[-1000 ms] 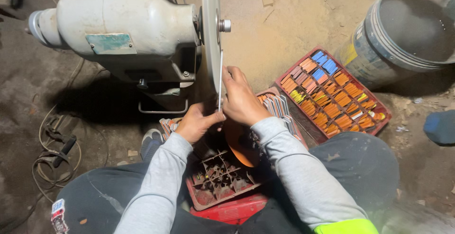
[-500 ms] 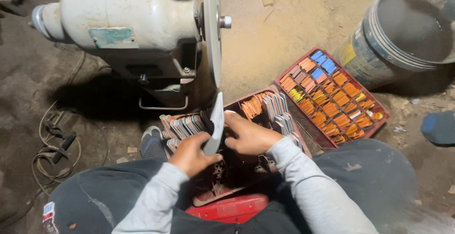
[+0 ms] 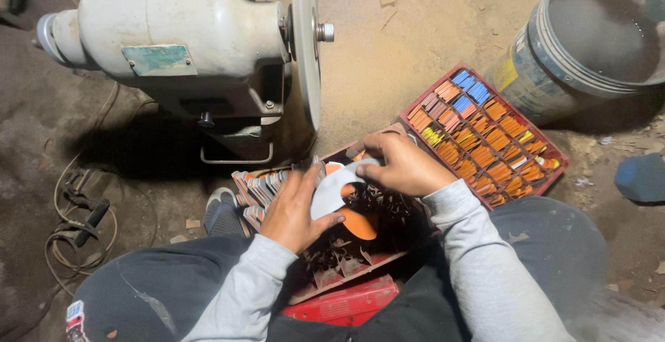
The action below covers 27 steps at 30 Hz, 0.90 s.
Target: The person sits on the floor at a disc sander and sands small shoe-shaped pieces against the spinning disc, turning and repositioning each piece to smooth its edges. They then sort the finished pieces into a compartmented box holding many similar pieces.
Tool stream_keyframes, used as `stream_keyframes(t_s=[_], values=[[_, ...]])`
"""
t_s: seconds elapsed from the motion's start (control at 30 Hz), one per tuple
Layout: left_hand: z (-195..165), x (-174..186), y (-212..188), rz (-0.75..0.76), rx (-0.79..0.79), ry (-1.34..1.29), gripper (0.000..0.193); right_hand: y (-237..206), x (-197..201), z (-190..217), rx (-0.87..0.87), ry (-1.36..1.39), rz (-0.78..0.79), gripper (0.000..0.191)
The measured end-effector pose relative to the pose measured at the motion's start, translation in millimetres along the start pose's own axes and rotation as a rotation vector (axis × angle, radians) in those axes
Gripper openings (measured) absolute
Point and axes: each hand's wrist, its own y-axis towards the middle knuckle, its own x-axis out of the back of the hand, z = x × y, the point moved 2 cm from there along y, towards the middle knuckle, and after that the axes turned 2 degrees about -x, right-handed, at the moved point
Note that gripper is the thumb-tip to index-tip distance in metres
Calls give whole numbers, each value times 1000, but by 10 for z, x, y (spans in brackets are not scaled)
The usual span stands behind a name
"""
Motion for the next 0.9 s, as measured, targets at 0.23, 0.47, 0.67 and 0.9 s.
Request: stream_keyframes(t_s=[0.23,0.47,0.67,0.9], values=[[340,-334,259,159,450,-702,56,322,-119,-85,-148,625,-117,35],[415,-297,498,172,590,-1145,55,519,-184,-19,58,566,-302,38],[450,-347,525,185,579,-1312,54,638,-241,77,225,129,-374,53],[544,-409,464,176,577,-1349,54,675,-410,94,204,87,-469,58]])
